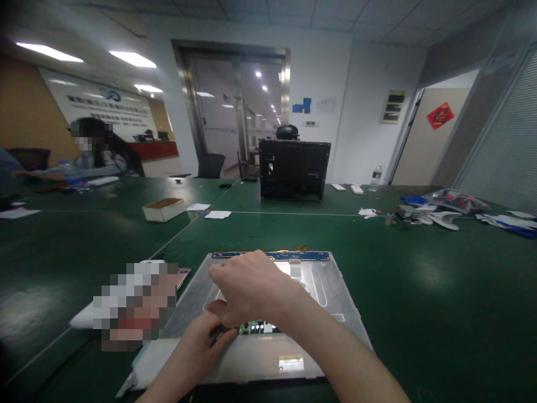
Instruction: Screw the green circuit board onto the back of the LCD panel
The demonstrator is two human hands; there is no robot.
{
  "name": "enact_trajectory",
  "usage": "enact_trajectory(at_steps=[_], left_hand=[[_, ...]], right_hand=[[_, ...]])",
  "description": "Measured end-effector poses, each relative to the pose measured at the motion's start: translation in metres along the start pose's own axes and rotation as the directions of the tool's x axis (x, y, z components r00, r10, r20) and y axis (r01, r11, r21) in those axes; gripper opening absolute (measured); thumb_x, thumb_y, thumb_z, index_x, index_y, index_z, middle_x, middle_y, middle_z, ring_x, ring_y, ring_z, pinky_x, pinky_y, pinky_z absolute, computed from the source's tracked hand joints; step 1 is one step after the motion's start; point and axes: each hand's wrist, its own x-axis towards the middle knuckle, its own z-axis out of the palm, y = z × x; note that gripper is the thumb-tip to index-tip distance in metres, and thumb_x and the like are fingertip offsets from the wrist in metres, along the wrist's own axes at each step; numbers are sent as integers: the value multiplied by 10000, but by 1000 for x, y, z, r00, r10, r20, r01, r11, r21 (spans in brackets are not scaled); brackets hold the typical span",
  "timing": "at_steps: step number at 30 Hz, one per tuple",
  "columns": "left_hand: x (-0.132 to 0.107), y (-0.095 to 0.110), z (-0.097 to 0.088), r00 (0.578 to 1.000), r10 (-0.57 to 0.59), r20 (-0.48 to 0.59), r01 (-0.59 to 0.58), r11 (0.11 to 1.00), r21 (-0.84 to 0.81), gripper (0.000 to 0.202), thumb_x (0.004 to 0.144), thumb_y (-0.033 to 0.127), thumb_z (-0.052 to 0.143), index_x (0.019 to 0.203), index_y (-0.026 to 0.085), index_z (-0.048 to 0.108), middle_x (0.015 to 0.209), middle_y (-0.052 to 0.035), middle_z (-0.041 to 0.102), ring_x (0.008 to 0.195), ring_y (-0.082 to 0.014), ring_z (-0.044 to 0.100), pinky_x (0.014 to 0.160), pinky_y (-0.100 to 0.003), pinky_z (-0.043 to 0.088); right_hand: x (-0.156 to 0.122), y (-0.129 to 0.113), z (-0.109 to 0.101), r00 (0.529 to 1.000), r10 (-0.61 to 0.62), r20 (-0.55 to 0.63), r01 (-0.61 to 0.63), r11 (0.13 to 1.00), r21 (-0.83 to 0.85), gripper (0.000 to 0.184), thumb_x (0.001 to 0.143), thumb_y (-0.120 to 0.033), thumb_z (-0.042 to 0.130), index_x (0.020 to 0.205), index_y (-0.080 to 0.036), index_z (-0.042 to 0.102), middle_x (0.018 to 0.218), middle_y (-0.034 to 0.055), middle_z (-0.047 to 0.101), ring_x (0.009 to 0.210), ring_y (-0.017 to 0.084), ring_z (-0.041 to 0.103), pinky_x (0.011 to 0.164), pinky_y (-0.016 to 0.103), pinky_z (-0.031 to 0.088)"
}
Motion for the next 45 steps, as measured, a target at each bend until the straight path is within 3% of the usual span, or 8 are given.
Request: enact_trajectory(at_steps=[3, 6, 14, 18, 22, 29, 38, 45], left_hand=[[0, 0, 0, 1000, 28, 5, -27, 999, -36, 143, 755, 179, 507, 754, 185, 650, 861, -62, 633, 807, -217, 587, 711, -310, 449], [1, 0, 0, 1000, 21, 13, -21, 999, -36, 142, 744, 158, 511, 759, 184, 650, 868, -62, 631, 803, -212, 583, 708, -305, 448], [0, -4, 2, 1000, -20, -11, 21, 1000, 13, 125, 739, 178, 545, 747, 195, 669, 806, -45, 649, 768, -213, 591, 700, -305, 441], [0, -4, 2, 999, 20, -26, -21, 999, -44, 139, 747, 168, 529, 769, 189, 664, 850, -55, 652, 791, -218, 596, 705, -305, 453], [0, -3, 1, 999, 34, -1, -34, 999, -34, 136, 744, 167, 520, 749, 189, 654, 852, -56, 640, 791, -213, 588, 707, -303, 448], [0, 3, -2, 1000, -19, 8, 19, 1000, 13, 123, 728, 166, 534, 720, 197, 654, 788, -39, 635, 743, -202, 585, 685, -292, 440], [0, 0, -1, 1000, 7, 25, -6, 999, -39, 137, 742, 195, 516, 758, 192, 652, 860, -57, 630, 828, -219, 580, 727, -305, 454], [0, 3, -2, 999, -39, 22, 39, 999, 14, 131, 733, 191, 523, 722, 199, 653, 814, -44, 640, 777, -209, 583, 717, -304, 444]], right_hand=[[-3, 1, 0, 998, -59, 8, 59, 998, 23, 226, 746, -310, 591, 918, -165, 573, 859, 41, 691, 663, 158, 595, 445, 262, 241], [0, 0, 1, 1000, -19, -7, 18, 1000, -5, 204, 788, -287, 560, 953, -168, 568, 848, 44, 696, 652, 155, 598, 455, 258, 248], [4, -3, -1, 998, 50, 25, -49, 998, -34, 313, 859, -472, 521, 841, -178, 625, 747, 47, 689, 666, 179, 628, 490, 266, 303], [-2, -2, -3, 999, -31, 32, 31, 999, 14, 237, 787, -362, 579, 931, -175, 591, 892, 44, 691, 708, 171, 616, 468, 267, 276], [-1, -1, -1, 1000, -5, 27, 5, 1000, 14, 222, 796, -272, 543, 993, -170, 563, 922, 47, 693, 711, 155, 610, 474, 267, 256], [4, 0, 1, 998, 70, -1, -70, 997, -45, 303, 850, -474, 534, 832, -184, 620, 733, 42, 688, 643, 162, 608, 485, 263, 259], [-3, 1, -2, 999, 6, 41, -5, 1000, -18, 224, 779, -303, 570, 957, -168, 575, 884, 55, 695, 700, 184, 622, 486, 262, 312], [2, 0, -2, 996, 80, 28, -78, 996, -38, 287, 867, -447, 508, 867, -183, 621, 766, 53, 694, 668, 170, 617, 519, 263, 328]])
